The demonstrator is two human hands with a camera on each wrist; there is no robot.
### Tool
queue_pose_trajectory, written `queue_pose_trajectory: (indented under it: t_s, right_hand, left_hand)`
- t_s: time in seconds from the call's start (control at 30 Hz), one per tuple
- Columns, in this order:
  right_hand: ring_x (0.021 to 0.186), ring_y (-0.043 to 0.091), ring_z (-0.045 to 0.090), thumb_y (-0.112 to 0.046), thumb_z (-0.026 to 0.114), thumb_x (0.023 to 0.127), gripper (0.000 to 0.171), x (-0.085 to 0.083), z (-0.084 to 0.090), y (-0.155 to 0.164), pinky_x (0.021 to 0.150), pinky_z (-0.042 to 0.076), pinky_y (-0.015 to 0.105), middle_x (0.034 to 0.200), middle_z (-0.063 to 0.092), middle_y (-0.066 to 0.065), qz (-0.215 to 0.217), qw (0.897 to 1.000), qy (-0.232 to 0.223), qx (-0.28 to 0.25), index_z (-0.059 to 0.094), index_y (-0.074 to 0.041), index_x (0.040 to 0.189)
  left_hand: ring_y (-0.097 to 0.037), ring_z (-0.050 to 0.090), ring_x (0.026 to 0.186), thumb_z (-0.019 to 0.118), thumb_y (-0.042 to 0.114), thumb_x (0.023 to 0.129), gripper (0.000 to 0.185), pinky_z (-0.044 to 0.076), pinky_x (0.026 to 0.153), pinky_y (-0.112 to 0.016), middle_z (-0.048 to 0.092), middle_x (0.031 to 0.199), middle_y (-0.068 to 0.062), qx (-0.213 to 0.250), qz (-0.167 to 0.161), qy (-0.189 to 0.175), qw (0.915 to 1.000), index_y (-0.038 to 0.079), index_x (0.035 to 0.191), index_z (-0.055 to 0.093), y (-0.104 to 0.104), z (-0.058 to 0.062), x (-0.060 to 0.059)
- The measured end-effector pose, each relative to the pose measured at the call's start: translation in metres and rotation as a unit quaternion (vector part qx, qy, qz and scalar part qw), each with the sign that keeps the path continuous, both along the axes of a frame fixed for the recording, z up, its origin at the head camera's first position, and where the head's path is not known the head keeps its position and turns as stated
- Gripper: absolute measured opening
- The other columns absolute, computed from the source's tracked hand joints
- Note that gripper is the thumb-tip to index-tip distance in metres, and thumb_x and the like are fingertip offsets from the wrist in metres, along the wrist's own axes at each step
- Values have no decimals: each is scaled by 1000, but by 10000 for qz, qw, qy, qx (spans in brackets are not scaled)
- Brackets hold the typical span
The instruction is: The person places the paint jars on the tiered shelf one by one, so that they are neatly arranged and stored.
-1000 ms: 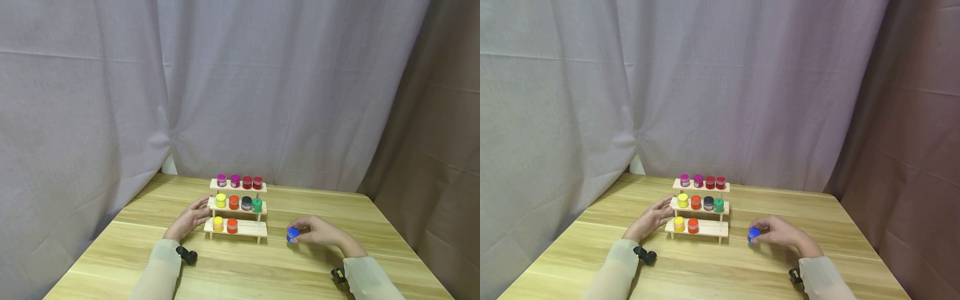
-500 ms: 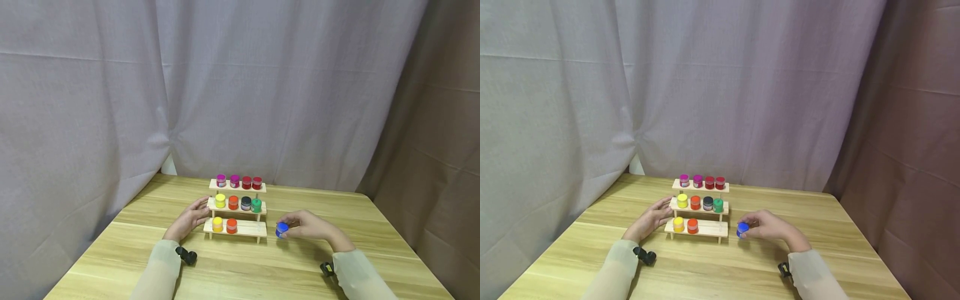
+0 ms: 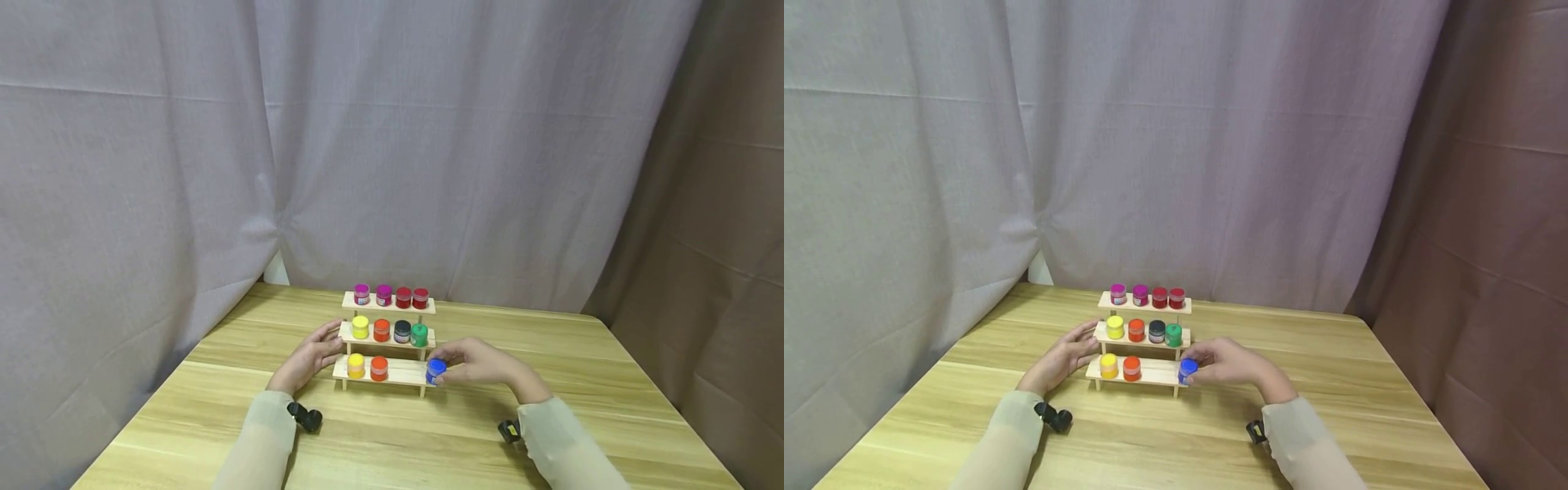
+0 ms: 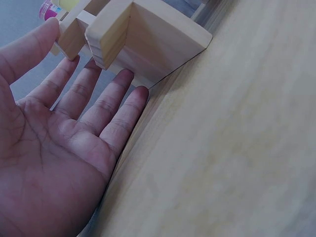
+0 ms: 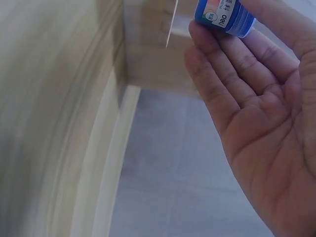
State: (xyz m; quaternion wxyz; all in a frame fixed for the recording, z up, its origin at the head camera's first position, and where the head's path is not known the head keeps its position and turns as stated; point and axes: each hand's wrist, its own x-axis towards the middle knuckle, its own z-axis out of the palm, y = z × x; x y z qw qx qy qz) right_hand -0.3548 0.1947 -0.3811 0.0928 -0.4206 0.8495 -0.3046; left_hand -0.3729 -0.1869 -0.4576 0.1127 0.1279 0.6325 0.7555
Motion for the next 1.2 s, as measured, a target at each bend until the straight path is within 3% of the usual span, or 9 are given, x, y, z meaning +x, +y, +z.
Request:
queue_pose_trajectory:
  t_s: [0.3,0.63,0.9,1.2]
  right_hand:
    - [98,8,65,-35,73,85,32,-3,2,-30,93,56,41,102,69,-12,115,9998,97,134,67,-24,114]
    - [97,5,65,-33,73,85,33,-8,-5,-45,89,56,24,104,69,-10,185,9995,127,215,67,-20,115]
    - [95,5,65,-35,72,86,33,-8,-7,-53,85,57,22,104,70,-7,191,9991,254,282,67,-21,115]
    - [98,3,65,-37,71,87,36,-8,-10,-58,85,55,19,108,69,-11,-2,9986,299,432,66,-23,119]
  left_hand:
    - [-30,34,141,57,20,94,63,34,117,-46,26,158,-13,-1,0,-5,10000,22,151,31,0,0,0]
    - [-33,36,140,56,20,95,67,34,117,-47,23,159,-17,-109,-59,98,9999,18,154,24,1,1,0]
    - [-30,35,141,55,19,96,61,33,118,-47,26,158,-12,-34,4,-44,10000,22,151,30,-1,-1,0]
    - [-30,35,141,54,18,96,63,34,117,-47,25,158,-15,-53,-73,78,9999,19,153,26,-1,0,0]
